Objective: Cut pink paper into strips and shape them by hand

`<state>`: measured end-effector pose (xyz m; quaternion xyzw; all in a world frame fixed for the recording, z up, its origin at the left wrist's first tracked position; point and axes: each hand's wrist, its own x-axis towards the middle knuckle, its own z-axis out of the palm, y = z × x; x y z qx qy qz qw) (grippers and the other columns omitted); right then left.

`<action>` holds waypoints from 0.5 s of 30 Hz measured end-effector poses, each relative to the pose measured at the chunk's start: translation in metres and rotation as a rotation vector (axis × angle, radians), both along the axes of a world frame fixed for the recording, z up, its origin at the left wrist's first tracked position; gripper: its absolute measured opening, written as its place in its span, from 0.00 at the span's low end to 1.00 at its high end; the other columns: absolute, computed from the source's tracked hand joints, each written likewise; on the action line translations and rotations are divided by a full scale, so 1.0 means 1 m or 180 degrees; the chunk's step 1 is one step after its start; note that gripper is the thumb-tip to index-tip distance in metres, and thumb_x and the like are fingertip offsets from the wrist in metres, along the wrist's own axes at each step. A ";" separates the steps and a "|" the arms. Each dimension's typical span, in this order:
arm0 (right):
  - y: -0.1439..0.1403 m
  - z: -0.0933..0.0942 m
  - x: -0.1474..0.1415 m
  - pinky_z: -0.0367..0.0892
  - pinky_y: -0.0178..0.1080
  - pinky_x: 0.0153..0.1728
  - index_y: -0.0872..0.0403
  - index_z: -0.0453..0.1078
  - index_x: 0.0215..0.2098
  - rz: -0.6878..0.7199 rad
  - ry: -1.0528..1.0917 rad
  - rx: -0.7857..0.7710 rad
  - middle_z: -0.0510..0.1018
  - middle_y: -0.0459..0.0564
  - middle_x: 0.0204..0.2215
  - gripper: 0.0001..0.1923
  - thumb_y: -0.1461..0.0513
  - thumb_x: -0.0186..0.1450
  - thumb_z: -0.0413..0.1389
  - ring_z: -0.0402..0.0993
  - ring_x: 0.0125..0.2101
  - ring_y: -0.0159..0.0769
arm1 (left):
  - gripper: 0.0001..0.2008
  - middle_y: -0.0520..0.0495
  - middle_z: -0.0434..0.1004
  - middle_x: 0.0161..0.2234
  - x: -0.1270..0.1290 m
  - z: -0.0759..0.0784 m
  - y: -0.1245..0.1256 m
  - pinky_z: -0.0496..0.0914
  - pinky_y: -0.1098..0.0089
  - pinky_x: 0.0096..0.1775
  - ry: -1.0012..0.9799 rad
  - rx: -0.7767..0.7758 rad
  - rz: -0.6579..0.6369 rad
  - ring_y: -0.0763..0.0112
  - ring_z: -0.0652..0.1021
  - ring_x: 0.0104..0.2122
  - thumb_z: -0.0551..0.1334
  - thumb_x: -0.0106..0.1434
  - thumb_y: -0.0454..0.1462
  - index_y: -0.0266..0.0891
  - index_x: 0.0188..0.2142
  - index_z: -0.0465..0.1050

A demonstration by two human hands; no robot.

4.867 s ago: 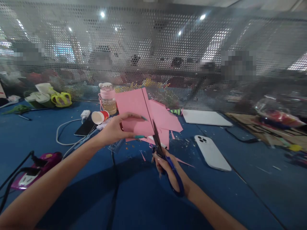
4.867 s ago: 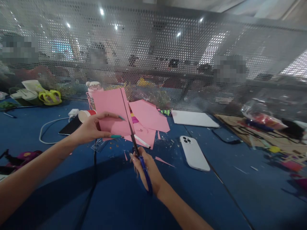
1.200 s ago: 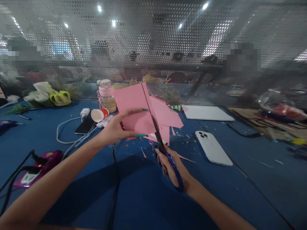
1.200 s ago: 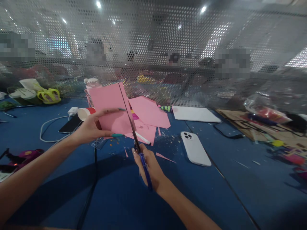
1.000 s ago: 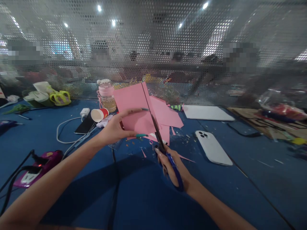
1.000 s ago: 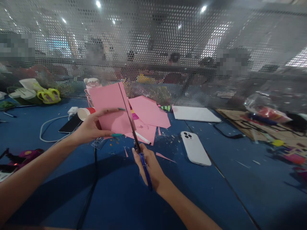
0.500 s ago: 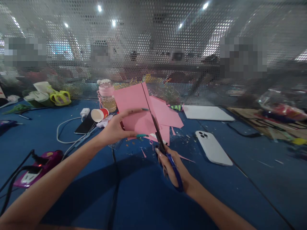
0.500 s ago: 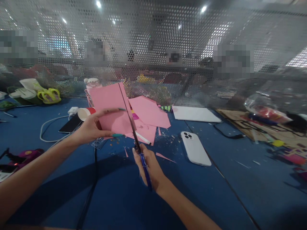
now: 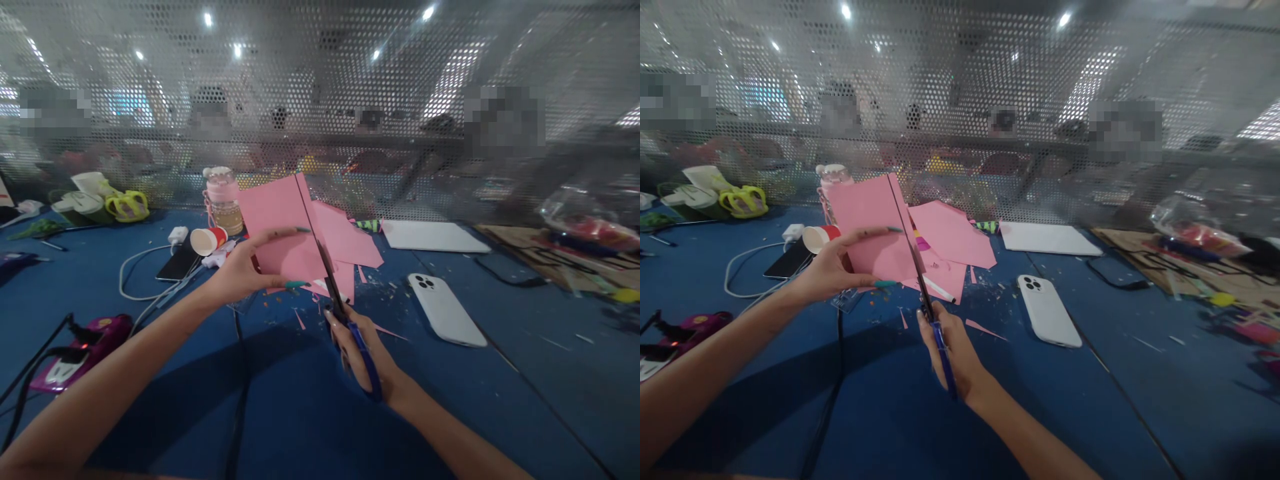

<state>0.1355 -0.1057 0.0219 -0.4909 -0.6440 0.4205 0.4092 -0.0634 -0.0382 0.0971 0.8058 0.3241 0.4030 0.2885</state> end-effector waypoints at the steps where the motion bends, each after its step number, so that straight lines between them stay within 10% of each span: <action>1: 0.000 0.000 0.000 0.53 0.32 0.13 0.52 0.56 0.25 -0.0001 -0.0006 -0.0004 0.54 0.37 0.13 0.16 0.49 0.63 0.45 0.54 0.11 0.26 | 0.31 0.44 0.64 0.55 0.000 0.000 0.000 0.61 0.54 0.54 0.0002 0.0000 0.0004 0.57 0.65 0.54 0.67 0.48 0.39 0.44 0.52 0.64; 15: 0.001 -0.004 0.002 0.53 0.32 0.14 0.52 0.56 0.26 0.0041 0.0015 0.0019 0.55 0.37 0.14 0.15 0.51 0.64 0.45 0.53 0.12 0.25 | 0.32 0.43 0.66 0.54 0.002 0.000 -0.002 0.58 0.54 0.56 0.0171 0.0193 -0.0025 0.56 0.64 0.55 0.68 0.47 0.39 0.43 0.52 0.63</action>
